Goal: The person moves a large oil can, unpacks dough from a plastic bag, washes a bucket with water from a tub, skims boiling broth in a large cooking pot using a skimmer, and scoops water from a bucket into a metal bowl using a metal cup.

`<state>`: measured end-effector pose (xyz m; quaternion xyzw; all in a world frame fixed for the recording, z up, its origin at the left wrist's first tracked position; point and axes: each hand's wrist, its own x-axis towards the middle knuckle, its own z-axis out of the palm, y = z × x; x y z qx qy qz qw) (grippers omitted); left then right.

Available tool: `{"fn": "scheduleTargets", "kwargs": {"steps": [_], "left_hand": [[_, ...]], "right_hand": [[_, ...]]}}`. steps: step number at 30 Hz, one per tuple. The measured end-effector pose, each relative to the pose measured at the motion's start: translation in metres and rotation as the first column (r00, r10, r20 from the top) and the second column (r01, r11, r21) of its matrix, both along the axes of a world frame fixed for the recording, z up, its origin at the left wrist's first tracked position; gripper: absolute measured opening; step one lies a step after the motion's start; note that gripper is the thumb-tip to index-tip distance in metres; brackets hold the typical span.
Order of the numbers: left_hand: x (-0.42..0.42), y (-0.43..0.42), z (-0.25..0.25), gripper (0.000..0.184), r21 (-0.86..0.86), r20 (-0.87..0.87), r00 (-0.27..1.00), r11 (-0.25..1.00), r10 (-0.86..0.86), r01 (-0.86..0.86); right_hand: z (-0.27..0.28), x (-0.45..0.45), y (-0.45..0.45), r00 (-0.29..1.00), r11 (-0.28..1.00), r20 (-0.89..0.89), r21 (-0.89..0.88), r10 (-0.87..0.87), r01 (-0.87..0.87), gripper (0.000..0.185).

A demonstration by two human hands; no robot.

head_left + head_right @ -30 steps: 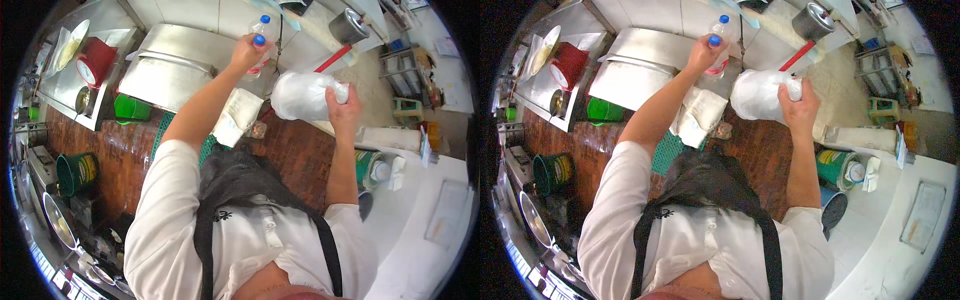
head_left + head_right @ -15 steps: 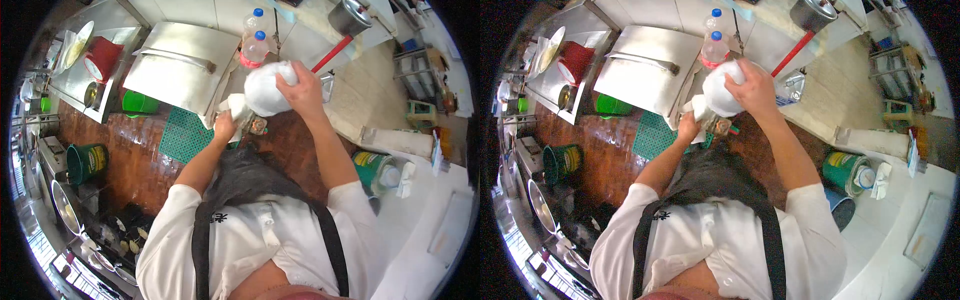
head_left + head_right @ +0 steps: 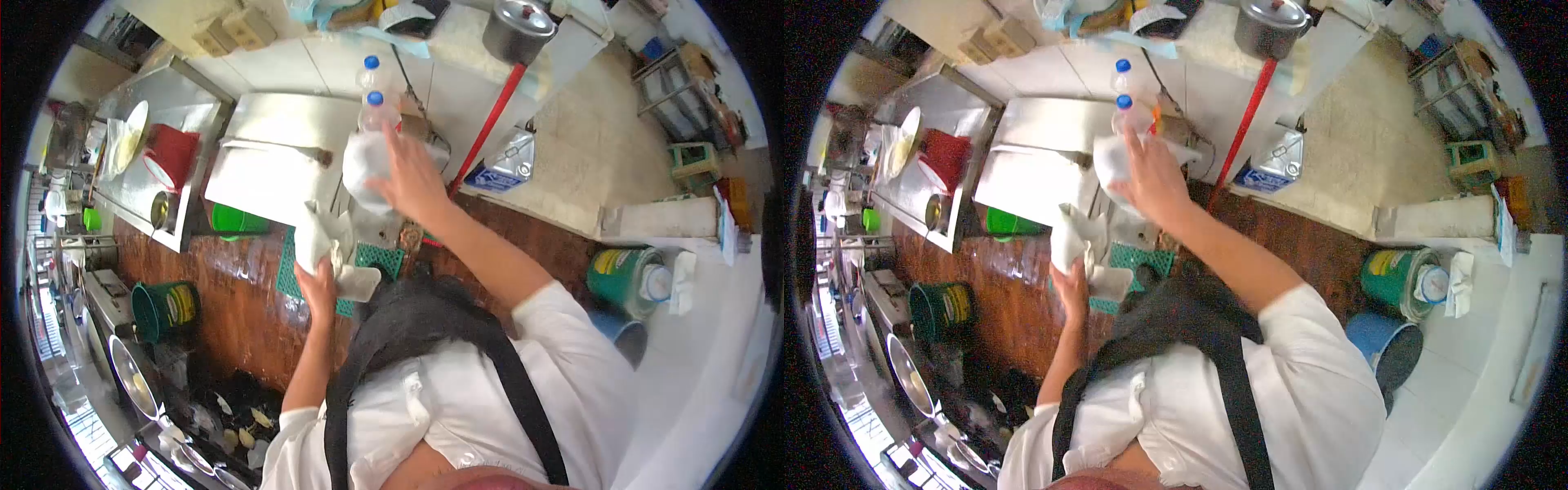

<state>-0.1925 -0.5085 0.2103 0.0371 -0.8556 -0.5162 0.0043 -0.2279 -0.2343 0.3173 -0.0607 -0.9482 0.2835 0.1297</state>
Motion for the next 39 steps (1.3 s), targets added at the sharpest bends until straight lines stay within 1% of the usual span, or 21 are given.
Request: {"fn": "scheduleTargets", "kwargs": {"steps": [1,4,7,8,9,12,14,15,17,18,20,23,24,25,26,28,29,30,32,36,39], "left_hand": [[0.002,0.011,0.015,0.051,0.011,-0.084,0.995,0.999,0.046,-0.045],[0.008,0.052,0.087,0.056,0.22,-0.025,0.998,0.974,0.059,-0.052],[-0.004,0.065,0.108,0.076,-0.057,-0.159,0.803,0.817,-0.574,0.573],[-0.009,0.072,0.109,0.083,-0.232,-0.267,0.706,0.755,-0.656,0.614],[-0.016,0.08,0.104,0.088,-0.174,-0.296,0.724,0.78,-0.623,0.601],[-0.02,0.094,0.092,0.089,0.359,0.022,0.821,0.771,-0.571,0.526],[-0.007,0.096,0.079,0.089,0.563,0.184,0.759,0.7,-0.624,0.439],[-0.001,0.088,0.051,0.084,0.477,0.24,0.749,0.747,-0.618,0.463],[0.009,0.081,0.036,0.081,0.593,0.166,0.748,0.671,-0.642,0.445],[0.011,0.079,0.029,0.081,0.693,0.221,0.784,0.659,-0.58,0.292],[0.014,0.076,0.018,0.081,0.827,0.347,0.816,0.562,-0.463,-0.033],[0.008,0.068,0.033,0.076,0.454,0.11,0.971,0.879,-0.214,0.142],[0.01,0.075,0.055,0.057,0.589,0.013,0.98,0.794,-0.199,0.153],[0.011,0.072,0.05,0.051,0.516,0.023,0.977,0.839,-0.212,0.17],[0.007,0.068,0.04,0.045,0.44,0.028,0.974,0.877,-0.226,0.191],[-0.004,0.07,-0.008,0.037,0.36,0.069,0.97,0.912,-0.234,0.195],[-0.014,0.074,-0.032,0.043,0.12,0.065,0.965,0.962,-0.254,0.245],[-0.027,0.07,-0.091,0.051,-0.046,0.26,0.947,0.977,-0.191,0.21],[-0.035,0.064,-0.171,0.055,-0.002,0.305,0.95,0.997,-0.073,0.077],[-0.037,0.071,-0.141,0.051,0.033,0.333,0.942,0.999,-0.042,0.033],[-0.045,0.063,-0.191,0.047,0.364,0.547,0.837,0.905,-0.017,-0.22]], "right_hand": [[0.004,0.023,0.001,0.993,0.999,-0.116,0.018,0.034,-0.032,0.1],[0.003,0.07,-0.012,0.966,0.876,-0.119,-0.407,0.229,-0.258,0.095],[-0.001,0.078,-0.024,0.987,0.712,-0.027,-0.69,0.159,-0.133,0.086],[0.008,0.077,-0.027,1.0,0.357,0.005,-0.934,0.029,-0.006,0.073],[0.005,0.076,-0.022,0.999,0.318,-0.023,-0.947,0.024,-0.03,0.07],[-0.017,0.076,-0.008,0.989,0.253,-0.151,-0.957,-0.003,-0.145,0.057],[-0.022,0.072,0.016,0.96,0.205,-0.044,-0.973,0.277,-0.104,0.049],[-0.024,0.07,0.027,0.908,0.178,0.01,-0.981,0.419,-0.072,0.046],[-0.018,0.055,0.043,0.82,0.463,0.12,-0.866,0.559,-0.189,0.042],[-0.017,0.047,0.047,0.774,0.58,0.182,-0.767,0.606,-0.274,0.04],[-0.045,0.041,0.038,0.761,0.627,0.195,-0.706,0.618,-0.328,0.042],[-0.057,0.029,0.023,0.754,0.479,-0.037,-0.751,0.656,-0.454,0.051],[-0.05,0.028,0.017,0.76,0.495,-0.148,-0.677,0.632,-0.544,0.052],[-0.044,0.026,0.013,0.747,0.512,-0.262,-0.589,0.611,-0.625,0.054],[-0.037,0.031,0.014,0.772,0.591,-0.206,-0.535,0.601,-0.603,0.056],[-0.085,0.033,0.01,0.858,0.587,0.148,-0.784,0.492,-0.201,0.053],[-0.123,0.042,0.006,0.87,0.644,0.276,-0.763,0.409,-0.061,0.053],[-0.16,0.052,0.001,0.859,0.68,0.398,-0.728,0.321,0.083,0.053],[-0.22,0.054,-0.004,0.903,0.862,0.426,-0.475,0.051,0.175,0.057],[-0.167,0.067,-0.034,0.965,0.969,0.136,-0.134,0.224,-0.206,0.06],[-0.187,0.052,-0.065,0.922,0.909,0.03,0.159,0.386,-0.386,0.063]]}}
